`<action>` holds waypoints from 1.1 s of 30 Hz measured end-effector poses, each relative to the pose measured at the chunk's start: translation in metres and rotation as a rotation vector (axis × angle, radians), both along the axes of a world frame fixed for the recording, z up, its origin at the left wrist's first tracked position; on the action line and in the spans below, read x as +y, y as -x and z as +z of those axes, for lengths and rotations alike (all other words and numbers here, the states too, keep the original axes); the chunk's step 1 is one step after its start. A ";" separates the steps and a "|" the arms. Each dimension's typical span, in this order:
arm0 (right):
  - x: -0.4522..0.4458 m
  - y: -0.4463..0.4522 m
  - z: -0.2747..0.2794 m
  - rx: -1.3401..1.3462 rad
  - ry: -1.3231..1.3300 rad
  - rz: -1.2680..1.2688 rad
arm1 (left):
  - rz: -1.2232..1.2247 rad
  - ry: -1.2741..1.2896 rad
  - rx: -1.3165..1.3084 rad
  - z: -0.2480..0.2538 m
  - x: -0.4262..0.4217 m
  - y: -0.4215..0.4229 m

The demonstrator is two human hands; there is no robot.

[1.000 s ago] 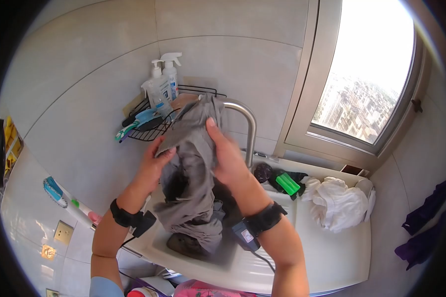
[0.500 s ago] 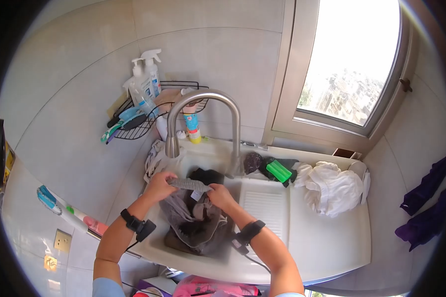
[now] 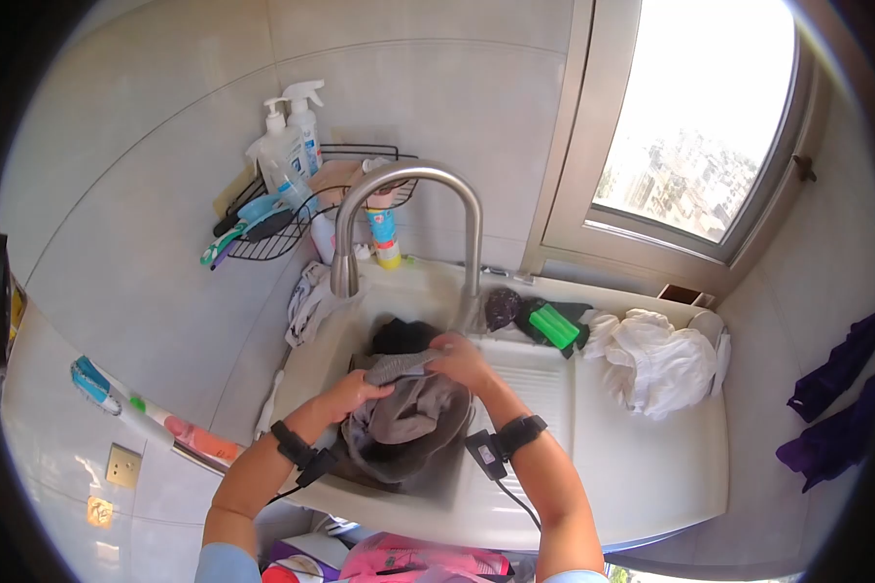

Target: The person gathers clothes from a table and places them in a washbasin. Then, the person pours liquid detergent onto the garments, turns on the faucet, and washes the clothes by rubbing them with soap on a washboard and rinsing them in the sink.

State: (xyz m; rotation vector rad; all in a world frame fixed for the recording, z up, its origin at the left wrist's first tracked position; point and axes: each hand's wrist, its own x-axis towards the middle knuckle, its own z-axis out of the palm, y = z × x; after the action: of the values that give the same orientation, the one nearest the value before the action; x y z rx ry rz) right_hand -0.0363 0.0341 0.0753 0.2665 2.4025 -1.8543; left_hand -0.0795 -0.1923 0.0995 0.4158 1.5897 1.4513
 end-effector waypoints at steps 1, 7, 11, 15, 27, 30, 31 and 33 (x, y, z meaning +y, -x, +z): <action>0.000 0.002 -0.015 0.132 -0.187 -0.031 | 0.044 -0.071 -0.074 0.001 0.002 -0.001; -0.046 -0.036 -0.008 0.288 -0.022 0.110 | 0.221 -0.225 -0.231 0.018 0.006 -0.021; -0.044 -0.043 -0.024 0.093 0.261 0.306 | 0.268 -0.235 -0.304 0.013 -0.001 -0.027; -0.055 -0.059 -0.015 -0.062 0.181 0.421 | 0.364 -0.252 -0.383 0.010 -0.007 -0.037; -0.094 -0.062 0.030 -0.041 0.405 0.130 | 0.133 0.266 0.516 0.041 -0.028 -0.066; -0.083 -0.059 0.050 -0.207 0.516 0.171 | 0.120 0.433 0.604 0.030 -0.038 -0.060; -0.080 -0.058 0.054 -0.279 0.559 0.190 | 0.131 0.467 0.643 0.017 -0.041 -0.057; -0.079 -0.055 0.055 -0.283 0.581 0.203 | 0.335 0.185 0.289 -0.031 -0.055 -0.053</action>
State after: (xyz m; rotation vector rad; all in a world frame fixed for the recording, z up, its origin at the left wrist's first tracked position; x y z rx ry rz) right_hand 0.0192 -0.0449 0.1300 0.2053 1.5658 -2.1379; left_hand -0.0263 -0.2469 0.0689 0.2676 2.0864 1.5218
